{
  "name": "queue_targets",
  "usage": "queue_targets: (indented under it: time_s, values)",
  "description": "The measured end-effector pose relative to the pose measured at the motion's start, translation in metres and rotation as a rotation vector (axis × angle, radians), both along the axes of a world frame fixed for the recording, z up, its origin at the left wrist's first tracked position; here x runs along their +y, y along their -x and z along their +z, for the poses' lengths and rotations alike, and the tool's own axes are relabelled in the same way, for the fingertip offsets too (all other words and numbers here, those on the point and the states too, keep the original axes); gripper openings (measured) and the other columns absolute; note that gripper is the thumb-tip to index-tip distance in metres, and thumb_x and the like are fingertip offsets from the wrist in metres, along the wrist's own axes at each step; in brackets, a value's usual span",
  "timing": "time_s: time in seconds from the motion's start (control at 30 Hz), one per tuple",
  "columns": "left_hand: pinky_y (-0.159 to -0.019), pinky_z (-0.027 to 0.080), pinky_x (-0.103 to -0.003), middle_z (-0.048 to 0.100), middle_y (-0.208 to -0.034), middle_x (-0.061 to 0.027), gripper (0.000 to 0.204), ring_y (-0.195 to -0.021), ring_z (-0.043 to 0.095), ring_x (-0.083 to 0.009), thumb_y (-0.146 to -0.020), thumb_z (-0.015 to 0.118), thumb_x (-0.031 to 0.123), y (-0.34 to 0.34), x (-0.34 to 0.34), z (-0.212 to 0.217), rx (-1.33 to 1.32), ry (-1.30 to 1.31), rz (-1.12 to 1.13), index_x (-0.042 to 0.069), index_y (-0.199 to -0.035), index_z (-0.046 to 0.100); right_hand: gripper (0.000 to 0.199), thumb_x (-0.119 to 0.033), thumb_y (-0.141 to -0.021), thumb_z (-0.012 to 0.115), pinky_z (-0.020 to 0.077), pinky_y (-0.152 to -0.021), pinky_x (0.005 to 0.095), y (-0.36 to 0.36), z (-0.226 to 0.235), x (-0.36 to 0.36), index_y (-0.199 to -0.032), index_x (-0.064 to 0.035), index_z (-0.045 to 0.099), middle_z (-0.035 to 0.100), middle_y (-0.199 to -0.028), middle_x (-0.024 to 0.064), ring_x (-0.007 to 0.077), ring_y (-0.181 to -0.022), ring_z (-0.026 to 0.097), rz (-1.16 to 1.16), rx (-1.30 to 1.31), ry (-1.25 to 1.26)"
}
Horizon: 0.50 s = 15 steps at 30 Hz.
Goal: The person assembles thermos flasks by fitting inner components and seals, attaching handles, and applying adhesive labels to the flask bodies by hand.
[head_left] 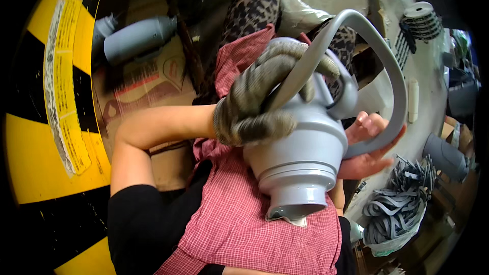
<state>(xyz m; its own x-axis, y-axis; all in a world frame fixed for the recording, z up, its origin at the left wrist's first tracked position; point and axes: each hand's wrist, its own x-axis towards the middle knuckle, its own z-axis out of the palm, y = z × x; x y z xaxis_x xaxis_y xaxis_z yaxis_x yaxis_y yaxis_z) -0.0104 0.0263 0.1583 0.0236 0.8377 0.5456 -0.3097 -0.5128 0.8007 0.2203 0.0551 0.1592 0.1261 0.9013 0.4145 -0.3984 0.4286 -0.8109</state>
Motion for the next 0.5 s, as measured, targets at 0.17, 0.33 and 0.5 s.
queue_targets:
  time_s: [0.17,0.33,0.5]
  values:
    - [-0.108,0.041,-0.054,0.053,-0.140,-0.0273,0.042,-0.127,0.054,-0.0386,-0.093,0.070,0.037,0.019,0.009,-0.015,0.211,-0.191,-0.231,0.003,-0.112,0.056,0.075,-0.069,-0.098,0.040,0.0437,-0.082,0.0371,0.006,-0.001,0.019,-0.120,0.0027,0.049,0.056,-0.099,0.0113,0.0216,-0.089,0.051,0.005,-0.151,-0.036]
    - [-0.108,0.045,-0.047,0.060,-0.124,-0.0232,0.041,-0.115,0.062,-0.0290,-0.100,0.059,0.046,-0.011,-0.012,-0.011,-0.337,0.465,0.062,0.008,-0.108,0.047,0.068,-0.047,-0.102,0.047,0.0419,-0.090,0.0299,0.009,-0.006,0.018,-0.147,0.0034,0.037,0.057,-0.105,0.0116,0.0170,-0.096,0.054,0.197,-0.178,0.189]
    - [-0.111,0.041,-0.054,0.065,-0.117,-0.0212,0.040,-0.109,0.064,-0.0334,-0.099,0.058,0.045,0.035,0.010,0.002,0.454,-0.250,0.046,0.006,-0.103,0.050,0.079,-0.058,-0.099,0.047,0.0347,-0.105,0.0403,0.017,0.008,0.033,-0.146,0.0049,0.039,0.053,-0.117,0.0133,0.0214,-0.114,0.051,0.426,0.030,-0.120]
